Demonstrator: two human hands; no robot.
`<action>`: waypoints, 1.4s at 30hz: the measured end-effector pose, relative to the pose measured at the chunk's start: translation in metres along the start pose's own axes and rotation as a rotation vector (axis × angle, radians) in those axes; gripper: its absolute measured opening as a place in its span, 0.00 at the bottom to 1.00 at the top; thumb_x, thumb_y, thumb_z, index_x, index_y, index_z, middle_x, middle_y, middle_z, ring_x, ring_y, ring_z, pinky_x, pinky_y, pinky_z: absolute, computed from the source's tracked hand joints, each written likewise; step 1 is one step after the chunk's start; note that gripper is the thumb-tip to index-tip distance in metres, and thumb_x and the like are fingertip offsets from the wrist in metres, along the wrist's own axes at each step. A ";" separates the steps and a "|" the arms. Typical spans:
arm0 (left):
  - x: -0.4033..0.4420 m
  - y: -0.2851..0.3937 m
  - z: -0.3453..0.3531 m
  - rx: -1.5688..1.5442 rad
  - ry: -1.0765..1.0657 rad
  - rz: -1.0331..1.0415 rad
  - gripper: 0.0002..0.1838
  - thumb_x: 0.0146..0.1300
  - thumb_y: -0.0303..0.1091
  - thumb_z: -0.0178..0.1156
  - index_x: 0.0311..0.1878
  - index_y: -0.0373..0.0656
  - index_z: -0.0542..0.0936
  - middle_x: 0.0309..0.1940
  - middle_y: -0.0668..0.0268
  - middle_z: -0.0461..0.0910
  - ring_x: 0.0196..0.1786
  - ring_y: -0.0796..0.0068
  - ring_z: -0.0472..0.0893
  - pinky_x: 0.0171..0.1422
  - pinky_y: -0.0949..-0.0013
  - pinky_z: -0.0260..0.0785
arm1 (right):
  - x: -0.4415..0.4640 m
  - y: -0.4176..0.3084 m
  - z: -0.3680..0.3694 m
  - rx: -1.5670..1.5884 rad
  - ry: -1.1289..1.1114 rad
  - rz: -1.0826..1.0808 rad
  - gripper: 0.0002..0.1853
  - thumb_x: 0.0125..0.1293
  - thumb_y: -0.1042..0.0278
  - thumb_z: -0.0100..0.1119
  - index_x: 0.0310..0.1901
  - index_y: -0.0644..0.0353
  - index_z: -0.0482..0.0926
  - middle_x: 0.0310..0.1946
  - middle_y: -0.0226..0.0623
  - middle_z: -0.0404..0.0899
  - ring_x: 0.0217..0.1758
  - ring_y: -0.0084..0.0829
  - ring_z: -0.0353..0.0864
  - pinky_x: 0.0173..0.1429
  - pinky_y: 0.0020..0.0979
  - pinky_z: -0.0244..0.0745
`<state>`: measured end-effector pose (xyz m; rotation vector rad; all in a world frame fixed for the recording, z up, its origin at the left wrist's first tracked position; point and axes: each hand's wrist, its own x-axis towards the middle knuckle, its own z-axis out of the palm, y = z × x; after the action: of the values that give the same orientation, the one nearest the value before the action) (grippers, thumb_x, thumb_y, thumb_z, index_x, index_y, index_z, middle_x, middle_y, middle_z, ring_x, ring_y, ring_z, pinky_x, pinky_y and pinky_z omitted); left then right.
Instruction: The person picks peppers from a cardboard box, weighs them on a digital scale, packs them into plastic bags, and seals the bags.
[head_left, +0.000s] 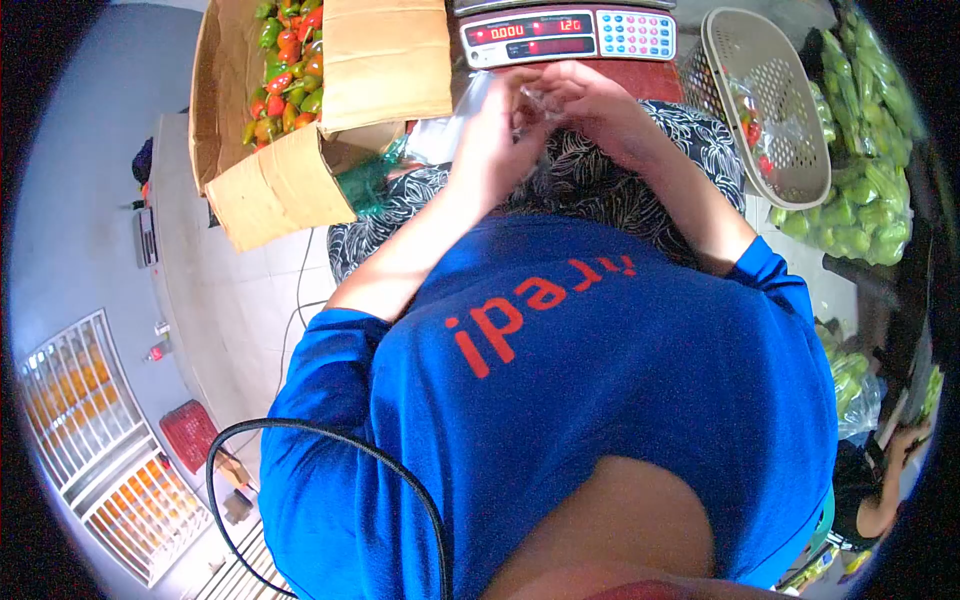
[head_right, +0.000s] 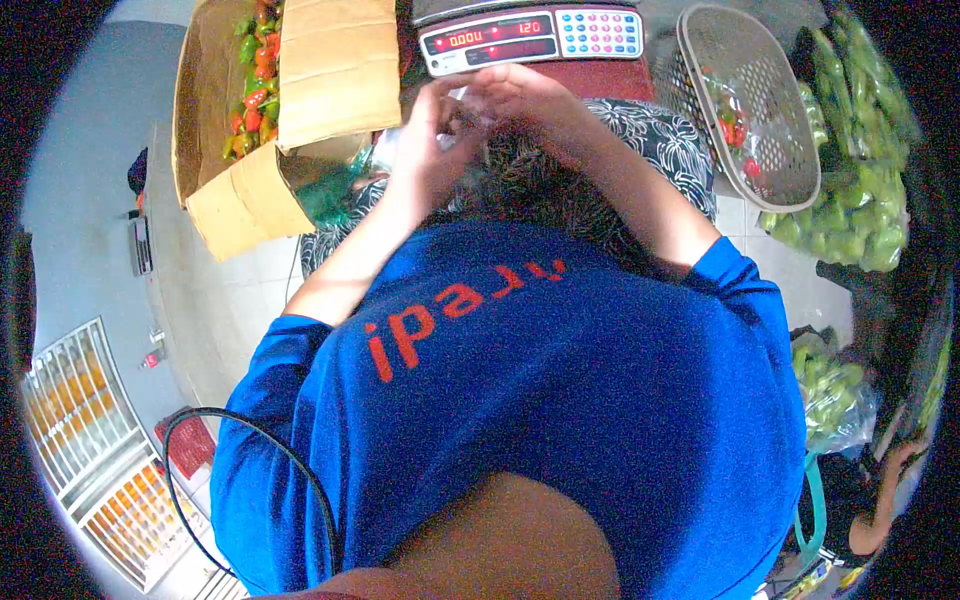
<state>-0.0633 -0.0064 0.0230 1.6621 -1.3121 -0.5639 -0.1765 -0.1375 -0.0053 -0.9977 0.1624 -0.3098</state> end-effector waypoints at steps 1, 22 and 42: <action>0.000 0.003 -0.006 -0.032 -0.023 -0.038 0.28 0.54 0.20 0.57 0.59 0.42 0.61 0.39 0.62 0.75 0.44 0.74 0.76 0.47 0.73 0.70 | 0.002 0.002 -0.003 -0.015 0.011 -0.040 0.19 0.59 0.73 0.55 0.53 0.63 0.69 0.47 0.39 0.74 0.52 0.29 0.73 0.53 0.27 0.69; 0.004 0.001 -0.105 -0.676 0.111 -0.318 0.29 0.68 0.43 0.46 0.65 0.35 0.53 0.39 0.50 0.77 0.37 0.68 0.80 0.37 0.72 0.75 | -0.009 -0.016 -0.004 -0.661 0.130 -0.101 0.15 0.66 0.58 0.53 0.29 0.61 0.75 0.24 0.20 0.68 0.29 0.14 0.65 0.34 0.18 0.63; 0.001 0.009 -0.104 -0.096 0.097 -0.168 0.26 0.61 0.24 0.53 0.64 0.41 0.61 0.18 0.71 0.76 0.24 0.88 0.75 0.28 0.85 0.63 | -0.006 -0.012 -0.009 -0.804 0.109 -0.063 0.13 0.65 0.63 0.54 0.28 0.64 0.75 0.22 0.23 0.69 0.29 0.16 0.66 0.34 0.20 0.65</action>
<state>0.0152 0.0309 0.0810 1.7081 -1.0670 -0.6271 -0.1868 -0.1486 -0.0003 -1.7850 0.3715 -0.3646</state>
